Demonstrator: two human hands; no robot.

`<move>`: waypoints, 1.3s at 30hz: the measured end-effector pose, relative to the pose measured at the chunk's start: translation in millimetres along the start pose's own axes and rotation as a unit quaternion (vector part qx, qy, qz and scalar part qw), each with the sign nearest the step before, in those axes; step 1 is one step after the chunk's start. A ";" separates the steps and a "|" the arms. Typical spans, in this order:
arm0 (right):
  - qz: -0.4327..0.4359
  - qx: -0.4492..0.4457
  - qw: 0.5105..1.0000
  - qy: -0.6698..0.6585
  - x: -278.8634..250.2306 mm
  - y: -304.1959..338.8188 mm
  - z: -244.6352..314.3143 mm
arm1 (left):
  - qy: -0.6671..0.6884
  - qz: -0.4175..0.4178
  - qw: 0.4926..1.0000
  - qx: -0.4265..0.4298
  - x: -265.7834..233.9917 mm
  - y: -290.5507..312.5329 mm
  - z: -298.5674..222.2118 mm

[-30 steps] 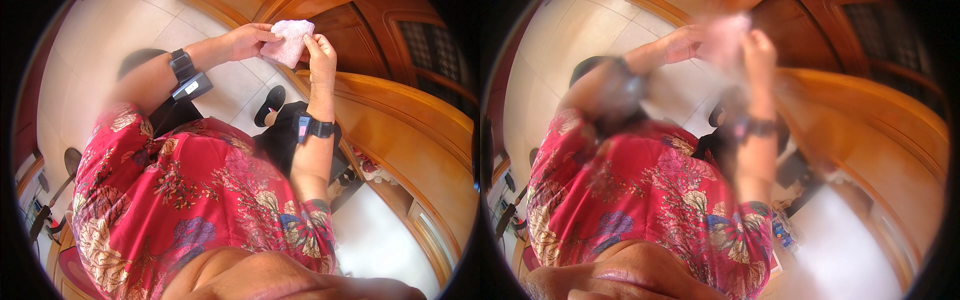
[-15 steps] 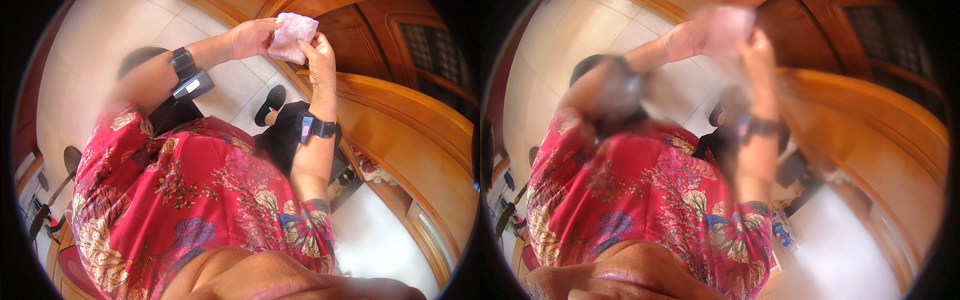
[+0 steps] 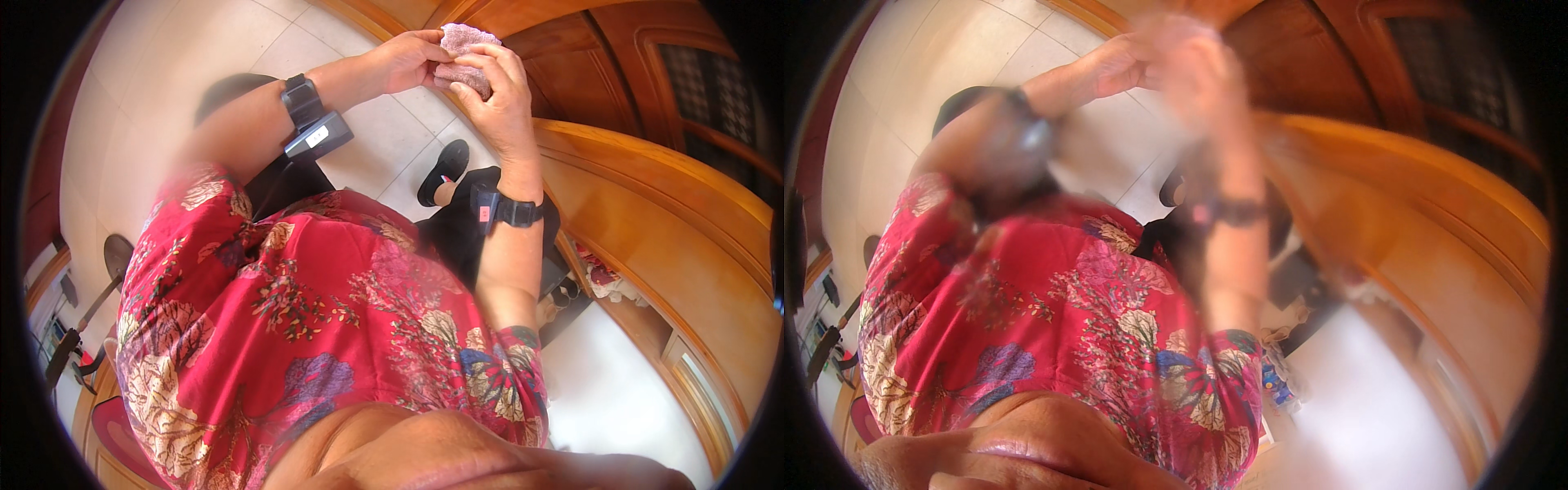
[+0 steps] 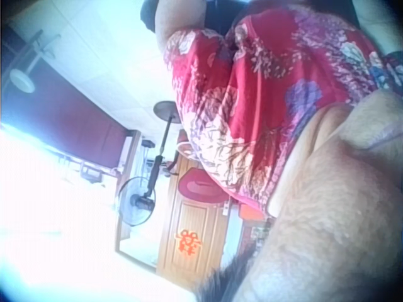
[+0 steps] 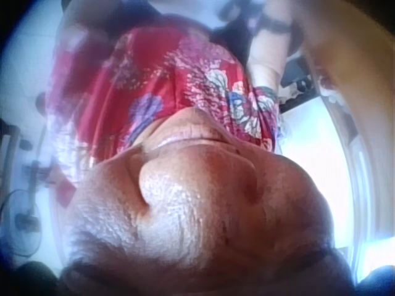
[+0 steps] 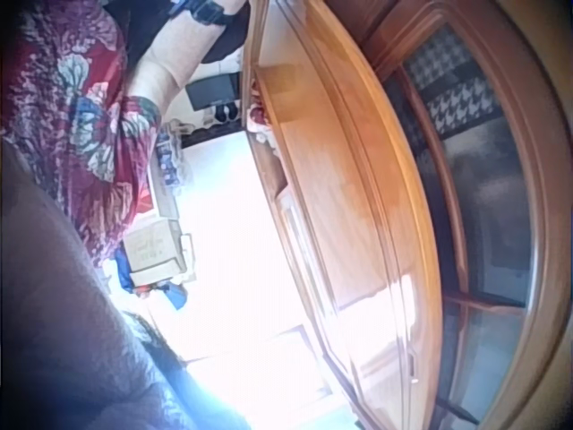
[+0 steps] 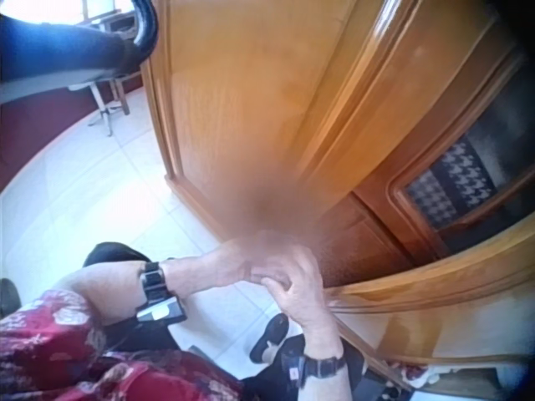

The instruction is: The person wipes the surface of a wooden wardrobe door with a cloth and folds the cloth.

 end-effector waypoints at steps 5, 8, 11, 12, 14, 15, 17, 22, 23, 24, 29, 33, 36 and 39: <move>0.016 -0.027 0.999 -0.011 0.3 1.1 7.6 | 0.010 -0.006 1.000 0.004 0.2 -0.8 0.5; 0.030 0.005 1.000 -0.001 3.7 4.4 -3.7 | 0.008 -0.010 1.000 0.002 -0.5 -0.6 0.4; 0.056 -0.014 0.998 0.014 11.0 3.8 -1.1 | -0.005 -0.020 1.000 0.007 -3.8 -0.1 0.1; 0.056 -0.014 0.998 0.014 10.8 3.8 -0.5 | -0.010 -0.027 1.000 0.006 -5.7 0.0 0.3; 0.049 -0.033 0.998 0.021 8.4 3.9 5.5 | -0.012 -0.029 1.000 0.004 -5.1 0.1 1.0; 0.049 -0.033 0.998 0.021 8.5 4.5 3.9 | -0.014 -0.030 0.999 0.001 -5.1 0.2 1.5; 0.063 -0.027 0.998 -0.003 12.1 8.2 -4.8 | -0.034 -0.034 0.999 0.007 -7.3 -0.7 -0.6; 0.022 0.183 0.980 -0.076 11.4 19.8 -49.4 | 0.026 0.048 0.998 0.043 0.3 18.1 -15.1; -0.052 0.286 0.954 -0.068 -3.5 24.1 -61.7 | 0.027 0.045 0.998 0.047 -4.0 8.7 -8.1; -0.086 0.328 0.939 -0.055 -13.2 23.3 -61.4 | -0.014 -0.008 0.997 0.072 -16.6 -2.3 -5.9; -0.015 0.455 0.822 -0.342 35.1 68.8 -137.1 | 0.003 -0.040 0.996 0.079 -7.8 -7.0 -9.4; -0.048 0.417 0.777 -0.469 43.2 54.9 -117.7 | 0.021 0.046 0.997 0.066 9.7 9.3 -23.0; -0.058 0.407 0.777 -0.477 38.1 46.1 -103.8 | 0.032 0.126 0.990 0.058 22.5 23.5 -31.4; -0.086 0.413 0.779 -0.464 29.7 40.3 -93.4 | 0.007 0.118 0.990 0.073 28.0 24.5 -35.5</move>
Point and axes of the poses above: each hand's wrist, its own y-axis away from the middle knuckle, its own x-axis out of the palm, z = x × y, the point moved 10 cm from there along -y, towards the middle knuckle, and after that the axes turned 5 degrees about -y, right-handed, at the moved point
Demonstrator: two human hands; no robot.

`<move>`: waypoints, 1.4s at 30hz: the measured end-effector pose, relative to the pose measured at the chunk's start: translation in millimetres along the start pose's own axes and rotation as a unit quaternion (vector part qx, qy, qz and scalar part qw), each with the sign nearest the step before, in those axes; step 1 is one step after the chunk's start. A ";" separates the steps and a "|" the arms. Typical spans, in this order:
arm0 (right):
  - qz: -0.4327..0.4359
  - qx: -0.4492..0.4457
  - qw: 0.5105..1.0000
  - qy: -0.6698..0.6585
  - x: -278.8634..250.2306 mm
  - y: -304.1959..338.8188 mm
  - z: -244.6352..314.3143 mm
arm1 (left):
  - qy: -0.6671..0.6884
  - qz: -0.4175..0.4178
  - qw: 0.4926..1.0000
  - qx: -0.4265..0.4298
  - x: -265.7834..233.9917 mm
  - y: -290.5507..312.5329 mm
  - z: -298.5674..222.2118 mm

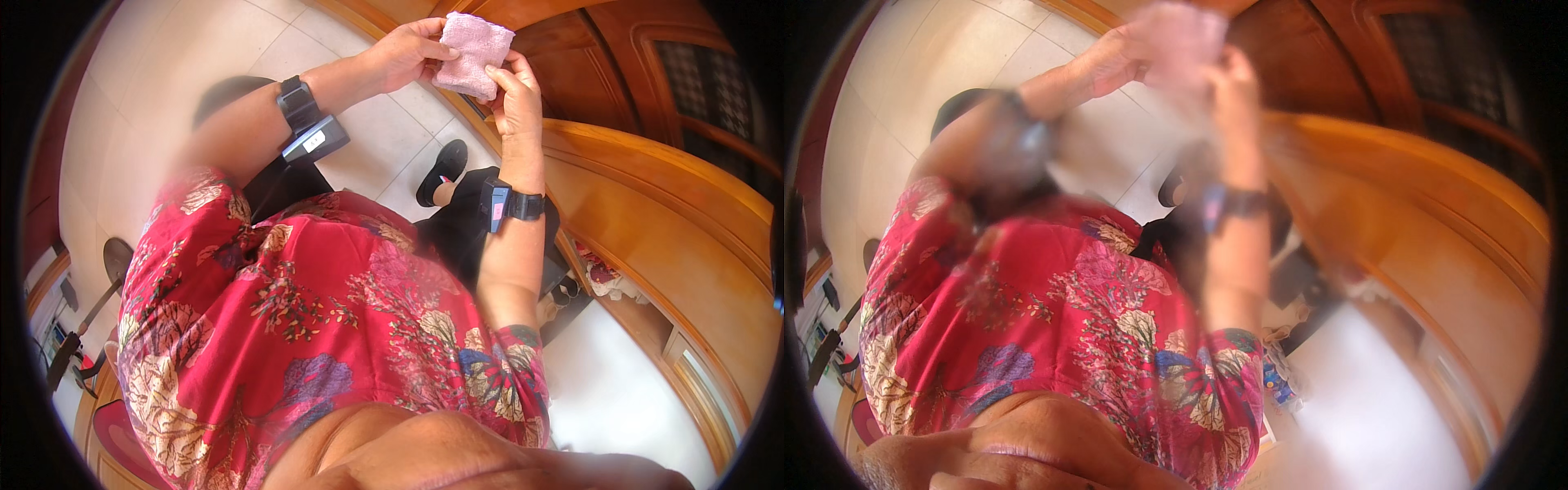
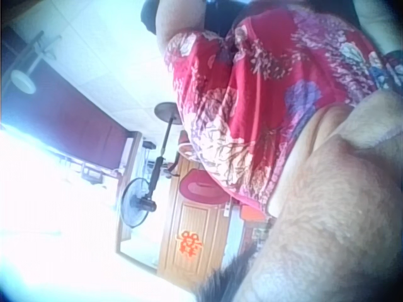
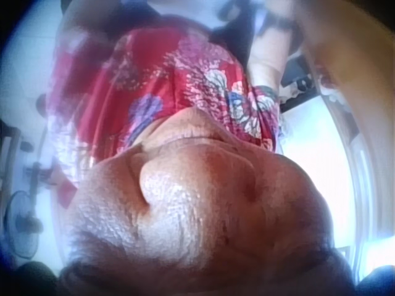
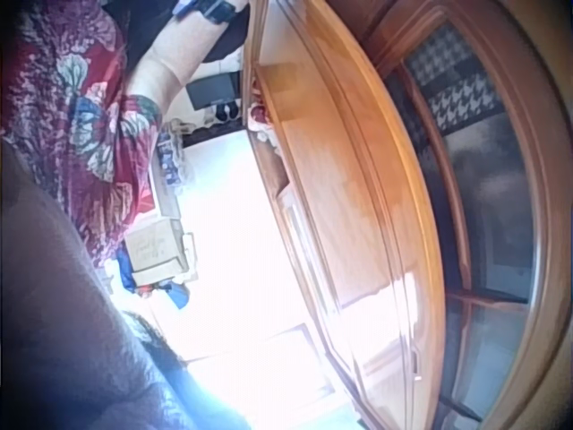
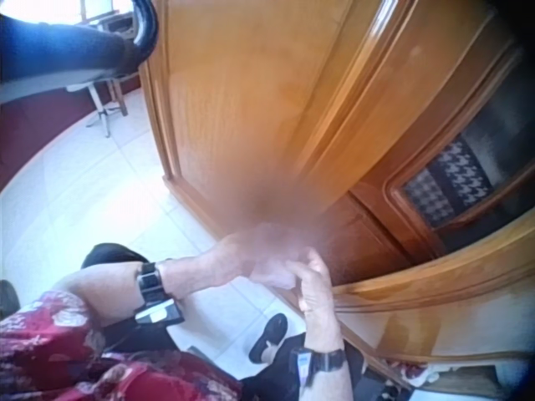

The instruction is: The person wipes the surface of a wooden wardrobe door with a cloth and folds the cloth.

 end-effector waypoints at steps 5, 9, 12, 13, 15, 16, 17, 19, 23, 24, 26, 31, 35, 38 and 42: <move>0.018 -0.081 0.994 0.070 -17.7 -7.7 -0.4 | -0.093 -0.024 0.994 0.043 -5.0 -12.9 -1.4; 0.047 -0.193 0.954 0.226 -12.6 -2.1 15.1 | -0.179 -0.136 0.973 0.049 -30.2 -17.5 7.3; 0.077 -0.162 0.977 0.119 3.7 2.1 18.3 | -0.176 -0.145 0.973 0.048 -37.3 -16.0 8.4; 0.075 -0.163 0.977 0.120 0.5 2.9 20.4 | -0.178 -0.139 0.973 0.047 -35.0 -17.0 8.4; 0.108 -0.131 0.977 0.133 -0.1 3.8 18.1 | -0.166 -0.131 0.976 0.041 -31.1 -17.7 9.5; 0.111 -0.130 0.976 0.131 8.6 7.0 23.8 | -0.156 -0.129 0.978 0.038 -30.6 -15.5 8.6; 0.088 -0.045 0.995 0.002 15.0 9.3 21.7 | -0.156 -0.131 0.978 0.039 -31.7 -13.9 7.1; 0.061 0.040 0.989 -0.125 17.8 11.9 13.3 | -0.190 -0.120 0.974 0.011 -29.6 -13.3 9.5; 0.030 -0.003 0.998 -0.054 3.9 5.2 9.1 | -0.138 -0.033 0.990 0.007 12.7 3.5 -13.4; 0.020 -0.019 0.999 -0.035 0.2 3.3 8.9 | -0.112 -0.004 0.994 0.003 13.2 1.9 -12.6; 0.032 -0.005 0.998 -0.048 0.5 0.8 5.7 | -0.086 0.022 0.996 0.001 15.8 1.5 -9.9; 0.025 0.016 0.999 -0.027 3.9 1.5 2.0 | -0.110 -0.055 0.992 -0.002 -5.1 -1.9 -4.4; 0.022 -0.020 1.000 0.007 4.1 -1.4 1.0 | -0.100 -0.084 0.991 -0.010 -4.7 -0.2 -0.8; 0.016 -0.017 1.000 0.002 4.6 -0.6 2.0 | -0.126 -0.093 0.988 0.012 -7.2 2.0 -3.8; 0.021 -0.003 1.000 -0.011 6.6 1.8 0.2 | -0.111 -0.060 0.992 -0.010 -6.7 2.7 -4.2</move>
Point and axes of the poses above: each hand's wrist, its own y-axis away from the middle knuckle, its own x-axis out of the palm, z = x × y, the point moved 10 cm from there along -y, towards the middle knuckle, and after that the axes turned 5 degrees about -y, right-handed, at the moved point
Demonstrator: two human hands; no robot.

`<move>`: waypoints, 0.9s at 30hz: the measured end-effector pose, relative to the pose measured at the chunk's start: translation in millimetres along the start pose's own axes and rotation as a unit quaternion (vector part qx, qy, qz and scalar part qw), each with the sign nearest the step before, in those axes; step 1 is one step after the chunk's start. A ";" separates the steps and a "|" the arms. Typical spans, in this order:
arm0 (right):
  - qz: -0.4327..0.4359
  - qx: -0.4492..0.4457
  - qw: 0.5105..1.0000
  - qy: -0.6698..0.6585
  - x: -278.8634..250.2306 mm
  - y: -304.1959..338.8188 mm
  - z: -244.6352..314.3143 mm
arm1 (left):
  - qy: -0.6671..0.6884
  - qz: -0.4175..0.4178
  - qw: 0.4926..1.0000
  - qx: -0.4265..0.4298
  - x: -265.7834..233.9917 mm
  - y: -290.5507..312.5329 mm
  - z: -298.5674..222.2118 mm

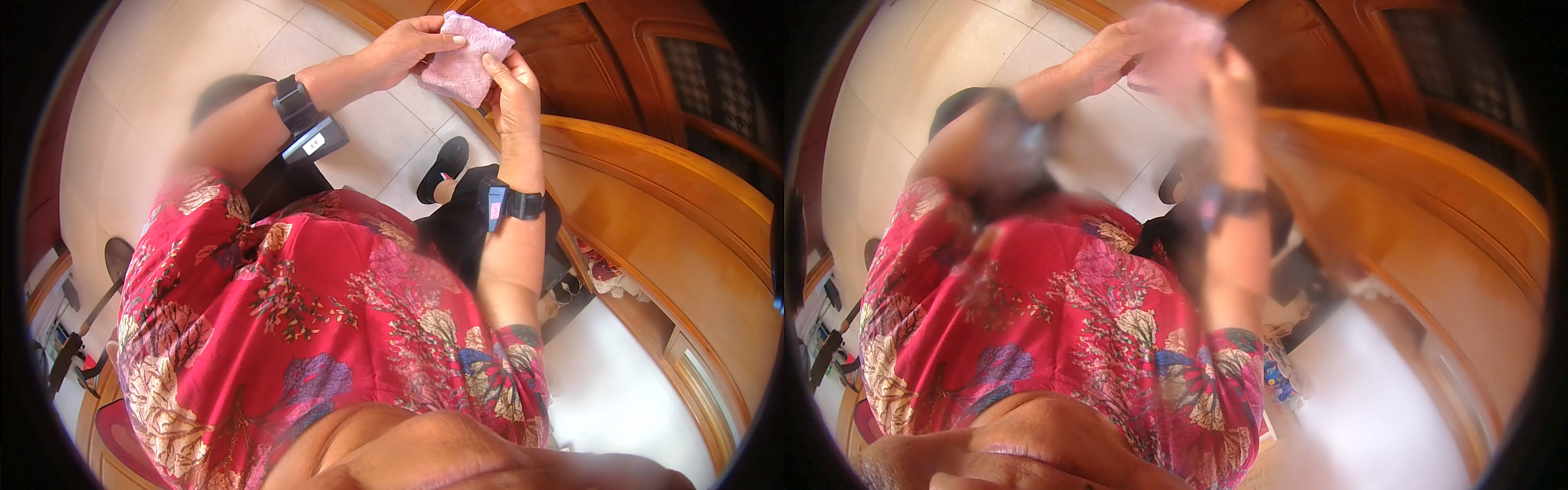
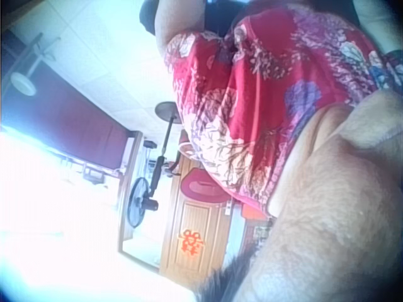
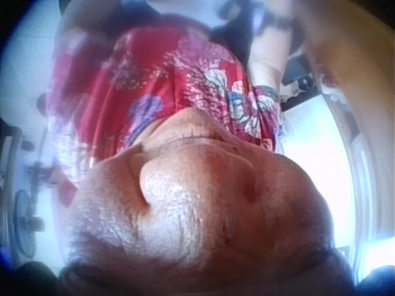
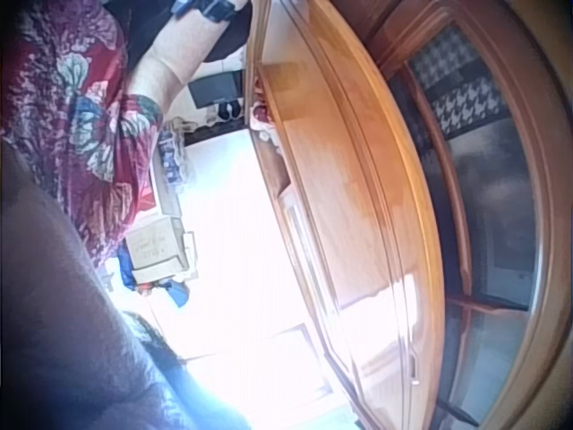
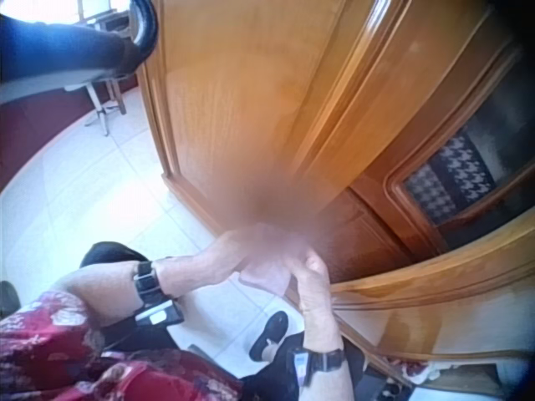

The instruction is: The person wipes the surface of a wooden wardrobe door with a cloth and folds the cloth.

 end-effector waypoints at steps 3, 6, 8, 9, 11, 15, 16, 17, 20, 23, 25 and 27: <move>0.008 -0.023 1.000 -0.010 0.5 -2.1 -0.6 | 0.004 0.009 1.000 -0.001 5.4 -0.1 0.1; 0.009 -0.021 1.000 -0.004 -1.7 -2.0 -2.3 | 0.008 -0.002 1.000 -0.017 3.9 -0.3 0.5; 0.018 -0.018 1.000 -0.006 2.1 -2.0 -3.8 | 0.008 0.002 1.000 -0.025 6.1 -3.8 7.3; 0.024 -0.015 1.000 -0.007 4.5 -2.0 -5.1 | -0.098 -0.096 0.990 -0.029 -7.2 -9.7 18.0; 0.009 -0.015 0.999 0.041 2.9 -1.0 -7.7 | -0.202 -0.188 0.961 -0.034 -21.2 -4.5 15.6; -0.011 -0.029 0.995 0.099 2.5 0.2 -6.2 | -0.183 -0.148 0.972 -0.011 -9.9 -7.3 12.8; -0.015 -0.038 0.994 0.104 4.3 1.4 -1.6 | -0.246 -0.210 0.945 -0.042 -20.4 -7.5 16.4; -0.013 -0.042 0.997 0.063 4.5 3.2 3.9 | -0.246 -0.211 0.945 -0.042 -30.4 -5.3 12.9; -0.011 -0.047 0.999 0.022 -1.4 6.0 18.2 | 0.069 0.087 0.994 -0.027 9.3 -1.5 1.3; 0.010 -0.048 0.999 -0.018 1.6 10.3 26.2 | -0.219 -0.002 0.973 0.078 18.7 -11.2 -23.9; -0.003 -0.039 0.999 -0.034 1.6 12.9 27.8 | -0.121 0.008 0.990 0.067 15.0 -11.9 -16.7; -0.016 -0.031 0.998 -0.050 0.1 14.7 26.5 | -0.022 0.019 0.998 0.055 11.8 -12.5 -8.9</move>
Point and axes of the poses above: each hand's wrist, its own y-axis away from the middle knuckle, its own x-axis out of the palm, z = x × y, the point moved 10 cm from there along -y, towards the middle knuckle, and after that the axes turned 5 degrees about -y, right-handed, at the moved point
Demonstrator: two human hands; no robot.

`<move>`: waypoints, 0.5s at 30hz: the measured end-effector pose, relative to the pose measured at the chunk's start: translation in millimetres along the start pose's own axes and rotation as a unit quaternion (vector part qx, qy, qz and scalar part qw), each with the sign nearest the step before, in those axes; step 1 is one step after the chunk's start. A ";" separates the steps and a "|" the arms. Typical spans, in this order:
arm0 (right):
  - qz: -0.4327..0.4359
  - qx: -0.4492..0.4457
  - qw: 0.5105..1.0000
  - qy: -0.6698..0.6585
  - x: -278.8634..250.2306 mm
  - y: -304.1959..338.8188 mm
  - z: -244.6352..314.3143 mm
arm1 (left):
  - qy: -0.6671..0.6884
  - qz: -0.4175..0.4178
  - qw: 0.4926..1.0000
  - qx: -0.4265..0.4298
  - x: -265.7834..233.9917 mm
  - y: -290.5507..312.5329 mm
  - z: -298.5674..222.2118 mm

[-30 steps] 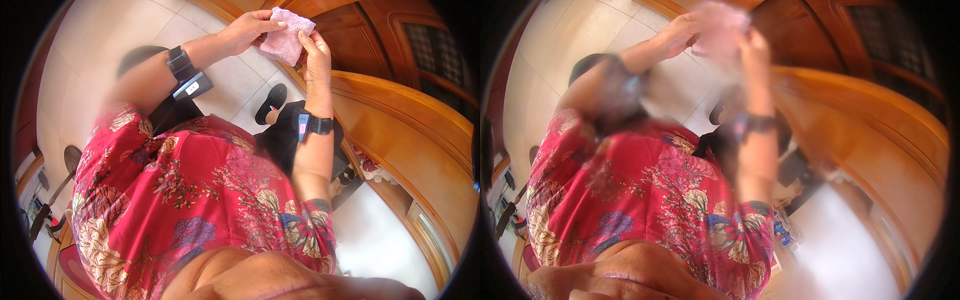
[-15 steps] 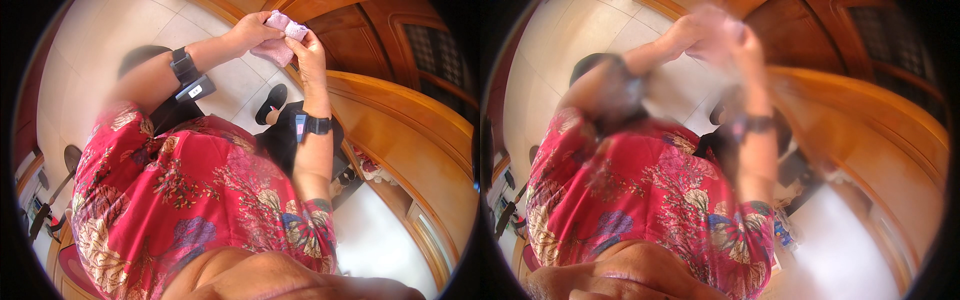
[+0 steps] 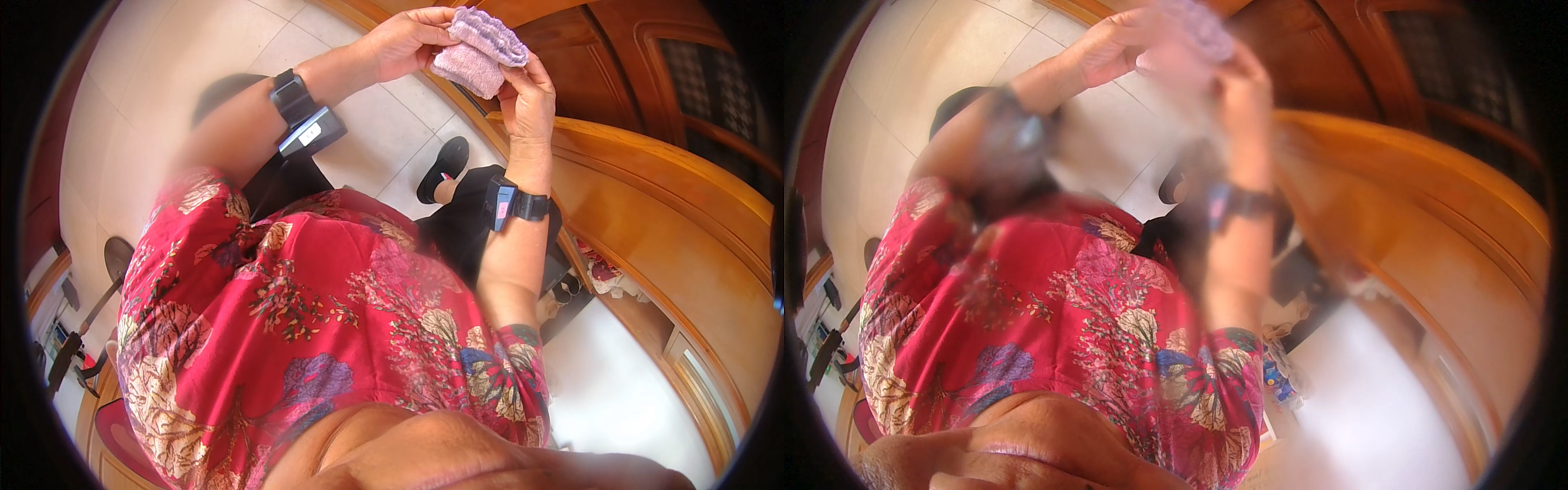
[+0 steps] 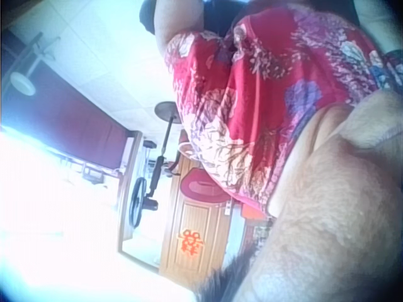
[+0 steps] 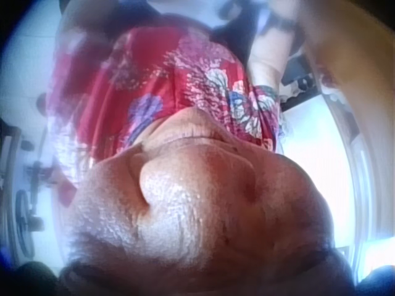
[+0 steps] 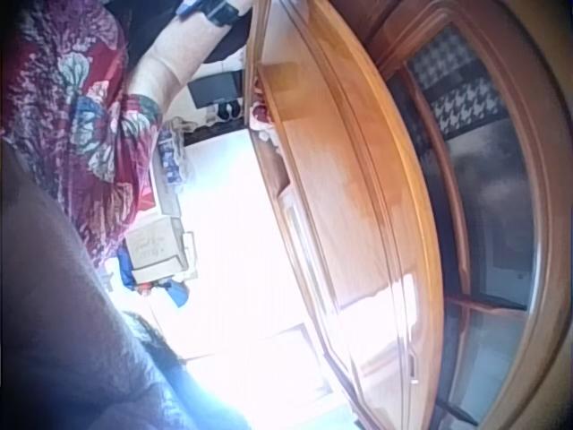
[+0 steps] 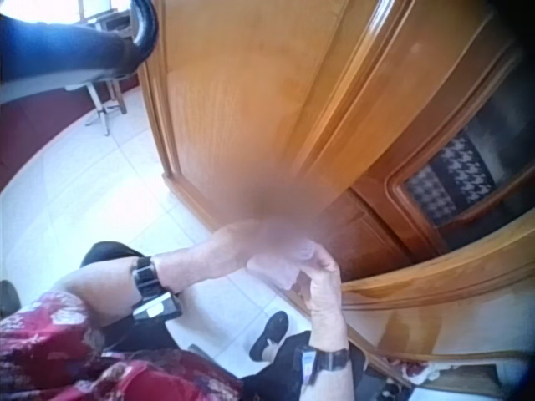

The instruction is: The person wipes the surface of a wooden wardrobe door with a cloth and folds the cloth.

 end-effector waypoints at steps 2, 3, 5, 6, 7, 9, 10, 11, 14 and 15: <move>-0.021 0.005 1.000 -0.015 -5.0 1.6 -2.5 | -0.094 -0.062 0.993 0.025 -12.0 1.2 -3.6; -0.022 0.005 1.000 -0.016 -6.5 2.4 -2.8 | -0.094 -0.061 0.993 0.024 -12.9 1.3 -2.8; 0.033 -0.009 0.998 -0.049 3.0 3.6 1.0 | -0.127 -0.025 0.991 0.042 -13.3 1.0 -1.0; 0.033 -0.008 0.998 -0.049 2.9 3.8 1.2 | -0.127 -0.025 0.991 0.041 -16.2 0.9 2.4; 0.056 -0.017 0.997 -0.049 8.3 4.6 4.4 | -0.079 -0.033 0.996 0.032 -22.1 0.7 9.8; 0.079 -0.024 0.995 -0.049 10.6 2.6 3.7 | -0.030 -0.042 0.998 0.023 -33.3 0.7 21.3; 0.086 -0.057 0.995 -0.007 7.8 -0.6 6.2 | 0.046 -0.014 0.999 0.006 -30.4 0.0 26.8; 0.092 -0.091 0.991 0.036 4.9 -2.3 9.0 | 0.121 0.014 0.992 -0.010 -26.6 -0.5 31.7; 0.078 -0.164 0.972 0.149 -1.3 -2.4 18.6 | 0.162 0.019 0.985 -0.064 -19.5 2.3 34.0; 0.078 -0.164 0.972 0.149 -2.9 -2.5 18.7 | 0.167 0.023 0.982 -0.081 -14.7 3.9 32.3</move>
Point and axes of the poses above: each hand's wrist, its own y-axis away from the middle knuckle, its own x-axis out of the palm, z = x × y, the point moved 10 cm from there along -y, towards the middle knuckle, and after that the axes turned 5 degrees about -y, right-handed, at the moved point
